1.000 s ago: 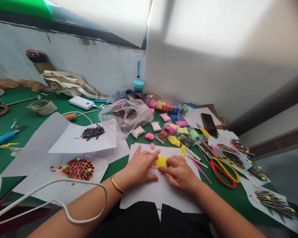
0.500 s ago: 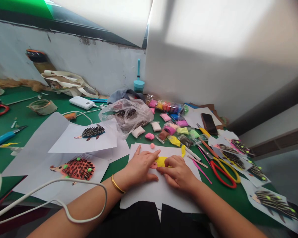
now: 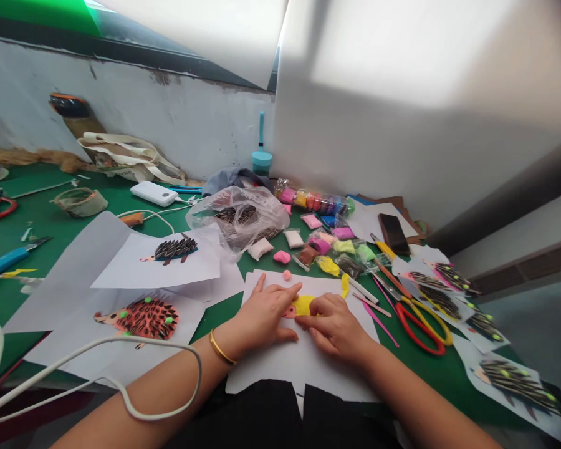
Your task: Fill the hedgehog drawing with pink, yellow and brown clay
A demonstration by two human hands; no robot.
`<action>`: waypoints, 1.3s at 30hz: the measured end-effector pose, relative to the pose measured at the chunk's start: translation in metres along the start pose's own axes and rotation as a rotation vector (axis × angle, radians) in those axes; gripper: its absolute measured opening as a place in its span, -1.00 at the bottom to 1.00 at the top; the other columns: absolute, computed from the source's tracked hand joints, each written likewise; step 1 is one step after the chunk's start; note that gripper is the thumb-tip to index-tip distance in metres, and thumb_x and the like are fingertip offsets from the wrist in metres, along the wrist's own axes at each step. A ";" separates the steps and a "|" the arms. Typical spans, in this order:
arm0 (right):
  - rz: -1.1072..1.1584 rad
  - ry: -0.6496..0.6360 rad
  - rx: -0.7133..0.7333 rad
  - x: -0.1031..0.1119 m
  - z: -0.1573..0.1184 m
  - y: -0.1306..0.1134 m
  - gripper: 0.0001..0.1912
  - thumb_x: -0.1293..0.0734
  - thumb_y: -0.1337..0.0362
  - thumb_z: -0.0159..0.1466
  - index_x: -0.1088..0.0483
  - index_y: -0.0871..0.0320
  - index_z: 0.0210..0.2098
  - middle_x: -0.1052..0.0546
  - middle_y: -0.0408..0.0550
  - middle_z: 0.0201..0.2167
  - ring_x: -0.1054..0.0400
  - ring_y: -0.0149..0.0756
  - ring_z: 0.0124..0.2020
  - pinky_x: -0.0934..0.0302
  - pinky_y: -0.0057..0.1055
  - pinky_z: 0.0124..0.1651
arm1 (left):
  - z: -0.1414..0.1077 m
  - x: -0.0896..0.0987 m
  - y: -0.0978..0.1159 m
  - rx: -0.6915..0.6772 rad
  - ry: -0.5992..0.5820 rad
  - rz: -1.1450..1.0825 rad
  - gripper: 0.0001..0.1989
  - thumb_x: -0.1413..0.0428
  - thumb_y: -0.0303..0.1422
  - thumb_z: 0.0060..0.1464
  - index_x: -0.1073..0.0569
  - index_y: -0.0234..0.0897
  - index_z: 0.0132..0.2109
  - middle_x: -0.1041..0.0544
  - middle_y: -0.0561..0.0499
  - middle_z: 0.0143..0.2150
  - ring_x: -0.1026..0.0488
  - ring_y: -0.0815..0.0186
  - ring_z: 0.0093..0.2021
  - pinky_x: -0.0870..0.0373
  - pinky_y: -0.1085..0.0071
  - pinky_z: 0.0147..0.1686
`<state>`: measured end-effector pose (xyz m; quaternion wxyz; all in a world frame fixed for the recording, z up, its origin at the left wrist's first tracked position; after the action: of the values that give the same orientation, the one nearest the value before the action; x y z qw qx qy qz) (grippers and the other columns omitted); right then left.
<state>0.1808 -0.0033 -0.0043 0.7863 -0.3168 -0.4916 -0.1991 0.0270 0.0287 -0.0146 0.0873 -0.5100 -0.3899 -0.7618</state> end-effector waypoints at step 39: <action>0.096 0.190 -0.074 0.013 -0.010 0.015 -0.61 -0.22 0.37 0.29 -0.49 -0.04 0.04 -0.38 -0.05 -0.25 -0.27 -0.21 -0.19 -0.15 -0.20 -0.11 | 0.002 0.018 -0.008 0.064 -0.047 -0.137 -0.02 -0.34 -0.29 -0.07 0.02 -0.05 0.40 -0.41 -0.11 0.25 -0.34 0.06 0.24 0.23 -0.17 0.34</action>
<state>0.2022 0.0007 -0.0006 0.8259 -0.3483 -0.3913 -0.2086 0.0158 0.0408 -0.0027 0.0420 -0.4967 -0.4500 -0.7410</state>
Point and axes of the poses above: each hand's wrist, its own z-axis towards the middle knuckle, its own x-axis out of the back of the hand, y = z × x, the point moved 6 cm from there along z, towards the middle knuckle
